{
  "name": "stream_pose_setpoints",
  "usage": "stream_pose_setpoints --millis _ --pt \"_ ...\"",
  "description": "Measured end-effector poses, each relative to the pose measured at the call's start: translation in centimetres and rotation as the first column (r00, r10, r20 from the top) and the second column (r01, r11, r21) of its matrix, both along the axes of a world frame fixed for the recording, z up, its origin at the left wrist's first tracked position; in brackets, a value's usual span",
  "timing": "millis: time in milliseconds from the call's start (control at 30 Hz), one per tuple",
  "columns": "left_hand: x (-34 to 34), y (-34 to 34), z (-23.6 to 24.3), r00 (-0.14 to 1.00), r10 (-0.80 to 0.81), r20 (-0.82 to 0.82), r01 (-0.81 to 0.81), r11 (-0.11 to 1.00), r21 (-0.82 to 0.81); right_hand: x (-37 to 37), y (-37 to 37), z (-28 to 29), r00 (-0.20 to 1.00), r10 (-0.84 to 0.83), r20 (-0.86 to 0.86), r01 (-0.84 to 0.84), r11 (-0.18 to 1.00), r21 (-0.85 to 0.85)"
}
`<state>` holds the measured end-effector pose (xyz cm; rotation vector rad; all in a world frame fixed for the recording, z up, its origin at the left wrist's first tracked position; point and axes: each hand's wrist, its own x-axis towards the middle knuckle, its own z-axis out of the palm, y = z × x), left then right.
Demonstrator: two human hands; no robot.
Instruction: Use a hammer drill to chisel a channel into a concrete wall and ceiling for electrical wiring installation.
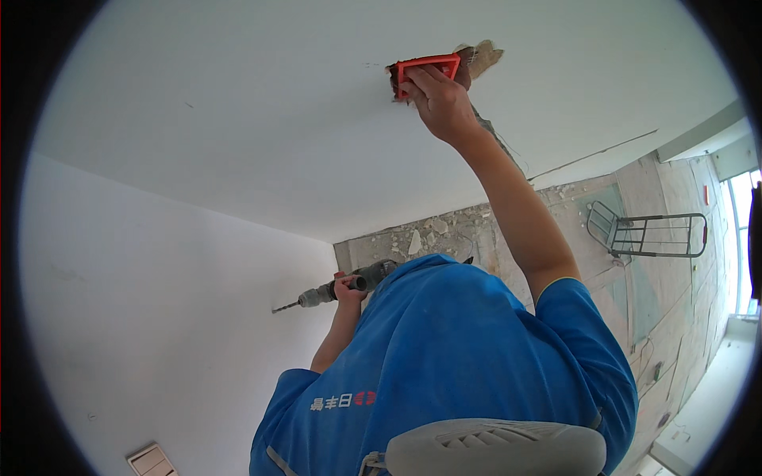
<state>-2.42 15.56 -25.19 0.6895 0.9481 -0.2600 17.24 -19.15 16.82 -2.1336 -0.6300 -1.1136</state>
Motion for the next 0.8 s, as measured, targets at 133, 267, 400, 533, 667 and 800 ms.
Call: stream_pose_setpoints --millis 133,267,400,533,667,800 --pt "-0.6 0.7 -1.7 0.928 -0.317 0.195 0.216 0.886 0.411 0.3 0.0 0.3 0.999 0.008 -0.034 -0.009 0.999 -0.049" --pt "-0.5 1.8 -3.3 0.992 -0.079 0.103 0.074 0.996 0.053 0.1 0.8 0.1 0.993 -0.100 -0.061 0.093 0.990 -0.108" --pt "-1.5 4.6 -5.3 0.751 -0.571 0.331 0.337 0.763 0.551 0.7 2.4 -0.7 0.980 -0.196 0.034 0.197 0.980 -0.027" --pt "-0.8 5.8 -4.8 0.924 -0.282 0.258 0.288 0.957 0.013 1.1 5.0 -2.4 0.928 -0.357 0.109 0.349 0.933 0.091" --pt "-2.2 8.4 -4.7 0.849 -0.421 0.319 0.306 0.884 0.353 1.7 7.1 -3.3 0.922 -0.382 0.064 0.363 0.911 0.198" --pt "-2.0 5.4 -1.5 0.878 -0.398 0.265 0.322 0.902 0.286 2.4 6.1 -5.2 0.908 -0.407 0.098 0.382 0.902 0.201"
